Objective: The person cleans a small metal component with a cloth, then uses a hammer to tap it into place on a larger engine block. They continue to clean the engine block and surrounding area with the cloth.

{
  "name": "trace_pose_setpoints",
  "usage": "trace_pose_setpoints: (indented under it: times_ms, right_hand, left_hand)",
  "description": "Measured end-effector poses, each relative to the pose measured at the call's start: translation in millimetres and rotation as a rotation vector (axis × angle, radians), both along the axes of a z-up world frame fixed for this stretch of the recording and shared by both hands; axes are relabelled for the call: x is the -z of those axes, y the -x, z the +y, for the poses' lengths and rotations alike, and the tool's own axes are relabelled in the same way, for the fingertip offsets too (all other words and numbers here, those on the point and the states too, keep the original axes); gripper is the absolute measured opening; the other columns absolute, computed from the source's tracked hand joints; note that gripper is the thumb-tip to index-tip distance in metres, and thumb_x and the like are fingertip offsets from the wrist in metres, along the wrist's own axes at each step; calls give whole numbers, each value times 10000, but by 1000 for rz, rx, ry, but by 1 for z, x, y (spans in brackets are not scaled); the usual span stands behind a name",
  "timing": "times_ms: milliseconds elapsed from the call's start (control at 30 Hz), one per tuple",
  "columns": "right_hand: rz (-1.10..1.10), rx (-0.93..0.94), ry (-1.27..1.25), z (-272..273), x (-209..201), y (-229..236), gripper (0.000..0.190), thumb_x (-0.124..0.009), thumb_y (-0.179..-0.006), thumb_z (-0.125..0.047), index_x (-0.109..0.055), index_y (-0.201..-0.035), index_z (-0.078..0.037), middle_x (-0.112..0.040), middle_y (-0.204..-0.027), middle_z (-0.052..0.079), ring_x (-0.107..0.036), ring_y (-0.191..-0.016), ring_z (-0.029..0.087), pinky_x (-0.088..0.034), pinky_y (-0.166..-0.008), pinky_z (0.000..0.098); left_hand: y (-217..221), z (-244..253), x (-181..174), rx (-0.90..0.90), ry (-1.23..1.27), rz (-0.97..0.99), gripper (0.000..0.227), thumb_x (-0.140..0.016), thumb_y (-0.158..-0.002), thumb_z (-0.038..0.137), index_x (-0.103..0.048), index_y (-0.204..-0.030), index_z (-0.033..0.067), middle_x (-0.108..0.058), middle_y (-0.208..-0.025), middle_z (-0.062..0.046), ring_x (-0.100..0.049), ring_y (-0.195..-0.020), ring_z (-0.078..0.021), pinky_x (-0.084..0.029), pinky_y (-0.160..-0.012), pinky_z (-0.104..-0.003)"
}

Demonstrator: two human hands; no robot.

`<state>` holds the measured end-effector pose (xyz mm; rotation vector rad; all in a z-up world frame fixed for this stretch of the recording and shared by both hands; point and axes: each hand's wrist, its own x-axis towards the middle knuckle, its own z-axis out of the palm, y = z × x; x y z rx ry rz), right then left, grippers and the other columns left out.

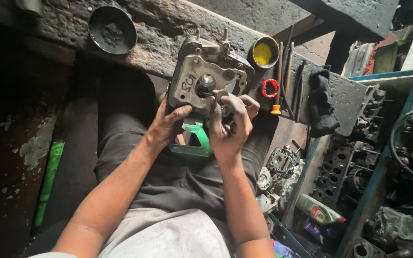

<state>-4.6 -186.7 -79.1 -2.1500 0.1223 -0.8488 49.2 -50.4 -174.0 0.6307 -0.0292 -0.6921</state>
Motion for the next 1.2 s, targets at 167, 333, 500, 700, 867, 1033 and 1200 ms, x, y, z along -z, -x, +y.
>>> trace_pose_setpoints:
  times_ms: [167, 333, 500, 700, 867, 1033, 1200]
  right_hand:
    - [51, 82, 36, 0, 11, -4, 258, -773, -909, 68, -659, -1120, -26, -729, -1048, 77, -535, -1092, 227, -457, -966, 337]
    - [68, 98, 73, 0, 12, -5, 255, -790, -910, 53, -675, -1113, -50, -733, -1063, 57, -531, -1089, 228, -443, -982, 335]
    - [179, 25, 322, -3, -6, -5, 394, -715, -817, 26, -701, -1185, -114, -633, -1291, 97, -516, -1254, 303, -355, -1109, 440]
    - [298, 69, 442, 1, -25, 3, 571, -663, -789, -127, -682, -1358, -165, -365, -1571, 217, -212, -1535, 467, -173, -1285, 587]
    - [378, 50, 470, 3, -22, 0, 558, -718, -755, -203, -701, -1312, -176, -325, -1602, 209, -132, -1549, 503, -128, -1222, 655]
    - [434, 7, 487, -1, -14, -2, 516, -752, -754, -267, -700, -1261, -190, -316, -1619, 185, -136, -1552, 490, -125, -1214, 683]
    - [436, -18, 500, -6, -17, 2, 575, -742, -798, -290, -679, -1356, -167, -300, -1640, 196, -131, -1563, 486, -120, -1211, 676]
  left_hand:
    - [0, -1, -4, 8, 31, 23, 545, -739, -924, 95, -516, -1412, -2, -658, -1281, -107, -649, -1183, -214, -545, -1018, -376]
    - [0, -1, -4, -1, 21, 41, 555, -753, -924, 77, -512, -1418, -5, -649, -1285, -104, -642, -1191, -211, -540, -1032, -375]
    - [0, 0, -5, 5, 11, 54, 568, -758, -909, 91, -514, -1417, 16, -651, -1265, -85, -636, -1166, -196, -537, -1001, -374]
    - [0, -2, 1, -48, -90, -82, 537, -752, -952, 138, -536, -1428, 20, -643, -1291, -62, -601, -1196, -164, -500, -1051, -330]
    - [2, -4, 4, -56, -106, -55, 584, -755, -943, 146, -480, -1448, 42, -621, -1309, -69, -593, -1211, -166, -498, -1052, -331]
    - [3, -3, 6, -46, -109, 48, 606, -744, -929, 131, -430, -1445, 84, -612, -1279, -74, -610, -1175, -182, -526, -985, -352]
    - [2, -4, -2, -53, -122, 66, 579, -746, -922, 126, -447, -1417, 92, -637, -1243, -79, -647, -1124, -193, -558, -954, -354]
